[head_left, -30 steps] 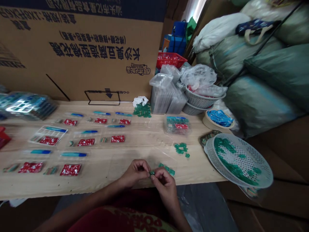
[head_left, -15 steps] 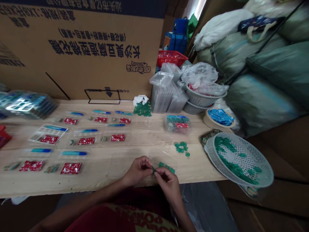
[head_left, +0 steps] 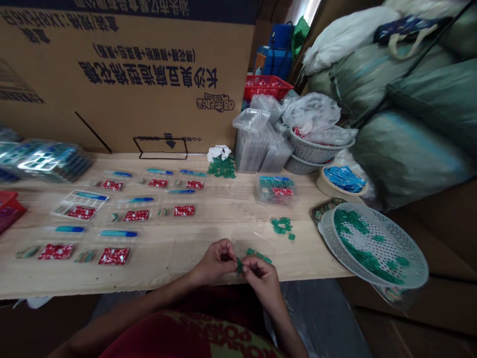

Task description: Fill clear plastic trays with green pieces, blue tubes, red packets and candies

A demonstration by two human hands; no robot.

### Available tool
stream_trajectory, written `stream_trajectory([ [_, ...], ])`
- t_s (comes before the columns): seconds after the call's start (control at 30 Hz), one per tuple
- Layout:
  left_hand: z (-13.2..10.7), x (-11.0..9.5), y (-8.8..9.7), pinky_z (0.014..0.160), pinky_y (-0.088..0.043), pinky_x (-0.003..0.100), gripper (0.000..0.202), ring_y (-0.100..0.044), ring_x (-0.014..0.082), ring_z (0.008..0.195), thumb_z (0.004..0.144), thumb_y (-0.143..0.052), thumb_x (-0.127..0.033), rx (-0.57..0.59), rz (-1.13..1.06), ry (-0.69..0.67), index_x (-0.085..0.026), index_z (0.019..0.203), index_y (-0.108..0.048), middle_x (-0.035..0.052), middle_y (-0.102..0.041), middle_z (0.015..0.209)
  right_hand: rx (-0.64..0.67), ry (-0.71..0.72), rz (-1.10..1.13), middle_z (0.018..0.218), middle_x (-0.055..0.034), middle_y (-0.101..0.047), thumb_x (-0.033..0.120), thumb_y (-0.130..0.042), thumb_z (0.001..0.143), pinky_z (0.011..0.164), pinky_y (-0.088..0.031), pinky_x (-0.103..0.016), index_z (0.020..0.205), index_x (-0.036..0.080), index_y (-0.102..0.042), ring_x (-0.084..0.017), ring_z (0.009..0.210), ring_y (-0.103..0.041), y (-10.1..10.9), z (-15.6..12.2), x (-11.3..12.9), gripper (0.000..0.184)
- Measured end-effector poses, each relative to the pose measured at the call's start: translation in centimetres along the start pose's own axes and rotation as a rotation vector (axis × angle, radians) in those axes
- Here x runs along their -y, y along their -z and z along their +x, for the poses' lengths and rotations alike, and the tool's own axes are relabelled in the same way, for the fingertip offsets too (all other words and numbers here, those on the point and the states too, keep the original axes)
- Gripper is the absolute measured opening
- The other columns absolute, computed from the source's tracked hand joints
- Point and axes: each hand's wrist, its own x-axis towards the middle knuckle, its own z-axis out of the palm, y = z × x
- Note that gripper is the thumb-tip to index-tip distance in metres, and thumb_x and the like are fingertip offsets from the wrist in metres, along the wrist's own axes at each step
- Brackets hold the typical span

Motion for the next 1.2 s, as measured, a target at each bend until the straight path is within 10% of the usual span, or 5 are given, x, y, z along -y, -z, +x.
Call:
stream_trajectory([
  [0.2, -0.5, -0.1, 0.0, 0.053, -0.040, 0.020, 0.031, -0.050, 0.0068, 0.049, 0.053, -0.075, -0.020, 0.013, -0.203, 0.076, -0.016, 0.064, -0.046, -0.0052, -0.059, 0.054, -0.014, -0.200, 0.301, 0.062, 0.0017, -0.058, 0.037, -0.069, 0.067, 0.055, -0.042, -0.023, 0.067, 0.019, -0.063, -0.012, 0.056, -0.052, -0.6, -0.2, -0.8, 0.019],
  [0.87, -0.5, -0.8, 0.8, 0.057, -0.043, 0.022, 0.027, -0.052, 0.0088, 0.055, 0.056, -0.078, -0.031, -0.070, 0.028, -0.021, -0.013, 0.067, -0.062, -0.0023, -0.059, 0.059, 0.038, -0.106, 0.097, 0.066, -0.0012, -0.063, 0.042, -0.067, 0.071, 0.058, -0.046, -0.024, 0.073, 0.018, -0.063, -0.013, 0.060, -0.057, -1.3, 0.6, 0.3, 0.025],
  [1.2, -1.0, -1.4, 1.5, 0.060, -0.043, 0.022, 0.028, -0.055, 0.0093, 0.058, 0.059, -0.079, -0.032, 0.158, -0.125, 0.094, -0.013, 0.072, -0.065, -0.0007, -0.062, 0.063, 0.154, -0.427, 0.422, 0.065, -0.0014, -0.069, 0.042, -0.080, 0.053, 0.050, -0.048, -0.024, 0.067, 0.020, -0.070, -0.012, 0.052, -0.060, -0.4, 0.8, 1.0, 0.028],
])
